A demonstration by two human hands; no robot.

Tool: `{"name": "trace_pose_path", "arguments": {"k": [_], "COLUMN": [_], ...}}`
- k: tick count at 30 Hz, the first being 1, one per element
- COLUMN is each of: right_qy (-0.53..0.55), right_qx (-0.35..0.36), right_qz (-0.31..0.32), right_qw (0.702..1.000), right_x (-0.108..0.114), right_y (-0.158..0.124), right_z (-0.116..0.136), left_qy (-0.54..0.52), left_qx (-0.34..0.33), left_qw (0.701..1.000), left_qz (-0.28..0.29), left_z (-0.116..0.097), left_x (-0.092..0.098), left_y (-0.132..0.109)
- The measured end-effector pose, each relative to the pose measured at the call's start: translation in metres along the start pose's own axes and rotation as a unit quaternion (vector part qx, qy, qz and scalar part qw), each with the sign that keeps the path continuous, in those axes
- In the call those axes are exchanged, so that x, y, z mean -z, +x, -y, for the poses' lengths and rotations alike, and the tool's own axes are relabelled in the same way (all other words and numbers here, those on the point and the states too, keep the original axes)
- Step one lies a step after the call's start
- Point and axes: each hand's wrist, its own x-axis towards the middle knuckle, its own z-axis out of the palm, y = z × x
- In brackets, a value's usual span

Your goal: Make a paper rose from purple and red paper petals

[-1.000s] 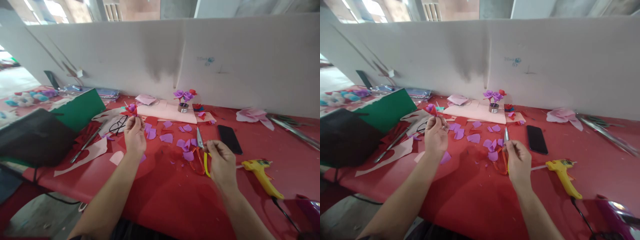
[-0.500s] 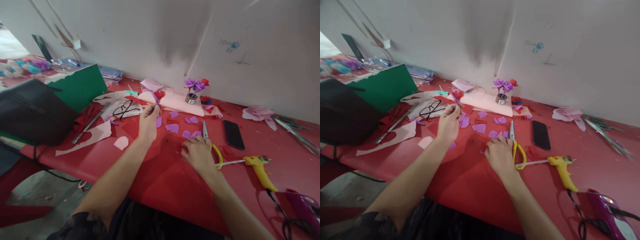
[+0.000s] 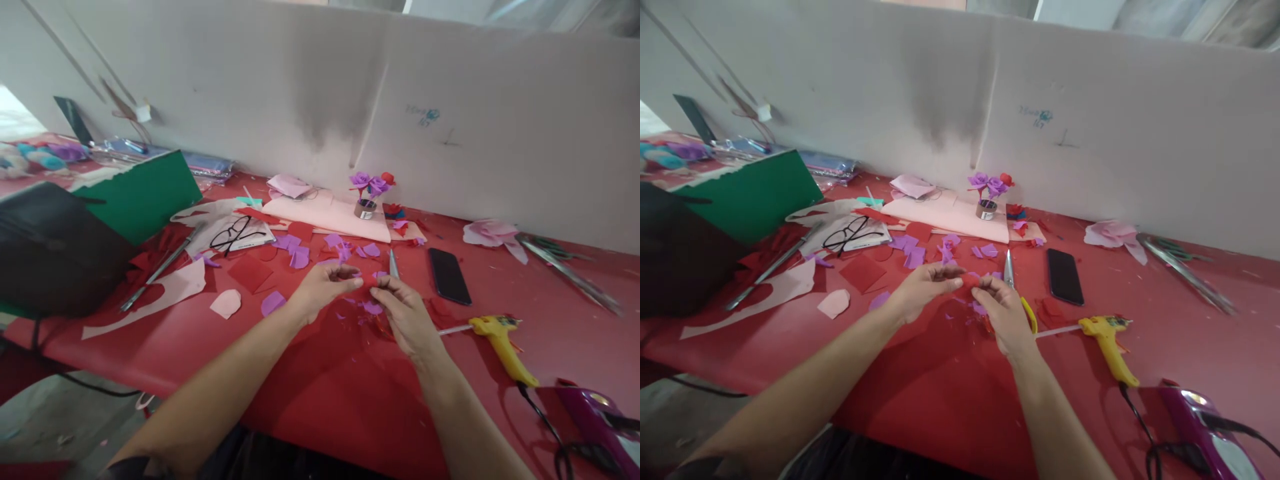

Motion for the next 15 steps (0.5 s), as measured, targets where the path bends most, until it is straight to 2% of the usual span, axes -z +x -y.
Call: {"name": "trace_pose_path", "arguments": {"k": [7, 11, 15], "right_qy": [-0.106, -0.182, -0.186], "right_qx": [0.098, 0.15, 0.164], "right_qz": [0.013, -0.03, -0.056], "right_qw": [0.989, 0.971, 0.967], "right_x": [0.008, 0.008, 0.009], "right_y": [-0.002, -0.004, -0.004], "right_z": [-0.002, -0.004, -0.002], "left_qy": [0.035, 0.05, 0.057], "left_qx": [-0.052, -0.077, -0.085], "left_qw": [0.998, 0.996, 0.995], "left_qz": [0.013, 0.006, -0.018], "left_z": [0.006, 0.01, 0.013], "left_x": [-0.005, -0.006, -0.006], "left_y": [0.0, 0.0, 0.002]}}
